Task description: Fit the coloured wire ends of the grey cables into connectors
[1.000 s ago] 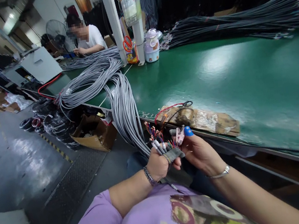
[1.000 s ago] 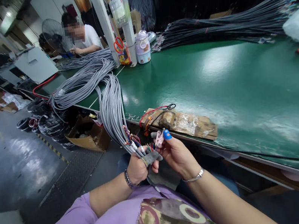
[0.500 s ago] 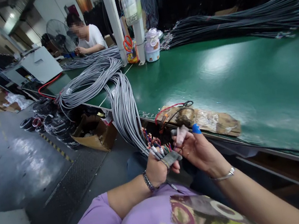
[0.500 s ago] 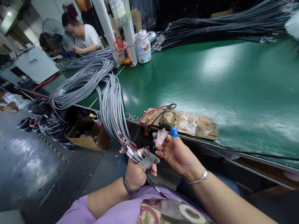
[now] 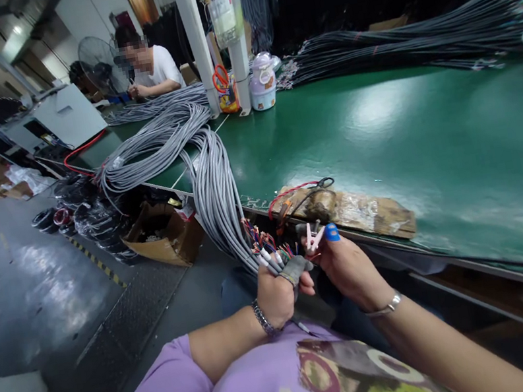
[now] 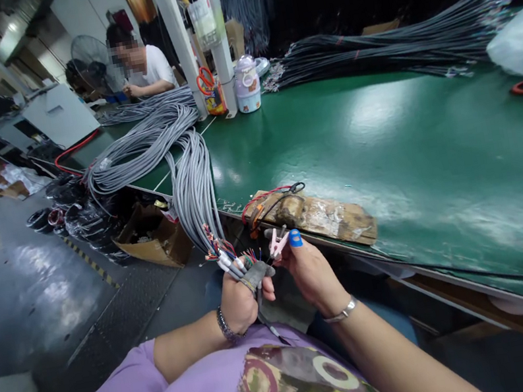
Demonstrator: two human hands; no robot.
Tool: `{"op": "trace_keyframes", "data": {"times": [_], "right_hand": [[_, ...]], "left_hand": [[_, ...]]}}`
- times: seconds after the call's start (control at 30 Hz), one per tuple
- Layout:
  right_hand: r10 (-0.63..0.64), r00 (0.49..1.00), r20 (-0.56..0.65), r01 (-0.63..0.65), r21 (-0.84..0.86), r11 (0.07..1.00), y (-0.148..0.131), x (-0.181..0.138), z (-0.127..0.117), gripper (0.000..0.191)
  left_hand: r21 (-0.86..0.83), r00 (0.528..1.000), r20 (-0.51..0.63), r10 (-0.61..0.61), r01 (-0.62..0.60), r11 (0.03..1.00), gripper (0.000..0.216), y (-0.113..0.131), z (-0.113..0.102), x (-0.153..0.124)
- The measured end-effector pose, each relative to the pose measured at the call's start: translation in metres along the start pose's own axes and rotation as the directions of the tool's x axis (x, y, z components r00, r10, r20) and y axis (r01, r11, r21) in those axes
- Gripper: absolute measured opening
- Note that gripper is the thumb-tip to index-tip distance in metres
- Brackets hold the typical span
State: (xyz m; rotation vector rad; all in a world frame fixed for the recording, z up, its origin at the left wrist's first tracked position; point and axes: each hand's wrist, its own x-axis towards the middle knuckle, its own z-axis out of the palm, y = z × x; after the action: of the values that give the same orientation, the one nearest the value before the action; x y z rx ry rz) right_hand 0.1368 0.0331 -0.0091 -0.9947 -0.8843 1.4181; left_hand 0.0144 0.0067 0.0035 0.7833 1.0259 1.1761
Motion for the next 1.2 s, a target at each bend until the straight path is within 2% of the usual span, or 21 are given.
{"op": "trace_keyframes", "data": {"times": [0.03,0.1,0.17,0.2,0.47,0.6,0.67,0.93,1.07,1.13,1.2], "right_hand": [[0.072,0.995,0.063,-0.075,0.053,0.996,-0.003,0.000,0.002,0.053],[0.208,0.955,0.214,-0.240,0.139,0.961,-0.008,0.000,0.006,0.059],[0.266,0.914,0.307,-0.333,0.190,0.924,-0.010,0.001,0.009,0.063],[0.269,0.909,0.317,-0.343,0.207,0.916,-0.010,0.001,0.010,0.063],[0.189,0.978,0.082,-0.206,0.324,0.923,0.000,0.006,0.009,0.044],[0.218,0.971,0.099,-0.240,0.391,0.889,0.000,0.002,0.008,0.047],[0.193,0.974,0.116,-0.224,0.397,0.890,0.001,-0.002,0.004,0.047],[0.110,0.981,0.160,-0.135,0.153,0.979,0.014,-0.027,-0.009,0.038],[0.106,0.991,0.088,-0.111,0.052,0.993,0.010,-0.030,-0.003,0.032],[0.100,0.994,0.045,-0.101,0.039,0.994,0.008,-0.029,-0.001,0.032],[0.123,0.990,0.069,-0.129,0.093,0.987,0.007,-0.029,0.001,0.033]], "left_hand": [[-0.003,1.000,0.002,0.002,-0.002,1.000,0.046,-0.001,0.000,0.001],[-0.006,1.000,0.005,0.010,-0.010,1.000,0.045,-0.004,0.001,0.003],[-0.001,1.000,0.007,0.014,-0.014,1.000,0.045,-0.007,0.001,0.004],[0.006,1.000,0.006,0.013,-0.013,1.000,0.045,-0.007,0.001,0.005],[0.057,0.998,0.057,0.016,-0.019,0.998,0.046,-0.011,-0.003,0.002],[0.052,0.999,0.050,0.013,-0.016,0.999,0.046,-0.011,-0.005,0.002],[0.051,0.999,0.042,0.016,-0.018,0.999,0.045,-0.011,-0.007,0.001],[0.096,0.997,0.053,0.053,-0.058,0.994,0.042,-0.013,-0.019,-0.004],[0.132,0.995,0.071,0.067,-0.076,0.988,0.043,-0.014,-0.021,-0.003],[0.130,0.995,0.072,0.068,-0.077,0.988,0.043,-0.013,-0.022,-0.003],[0.111,0.994,0.096,0.058,-0.068,0.992,0.043,-0.012,-0.023,-0.004]]}}
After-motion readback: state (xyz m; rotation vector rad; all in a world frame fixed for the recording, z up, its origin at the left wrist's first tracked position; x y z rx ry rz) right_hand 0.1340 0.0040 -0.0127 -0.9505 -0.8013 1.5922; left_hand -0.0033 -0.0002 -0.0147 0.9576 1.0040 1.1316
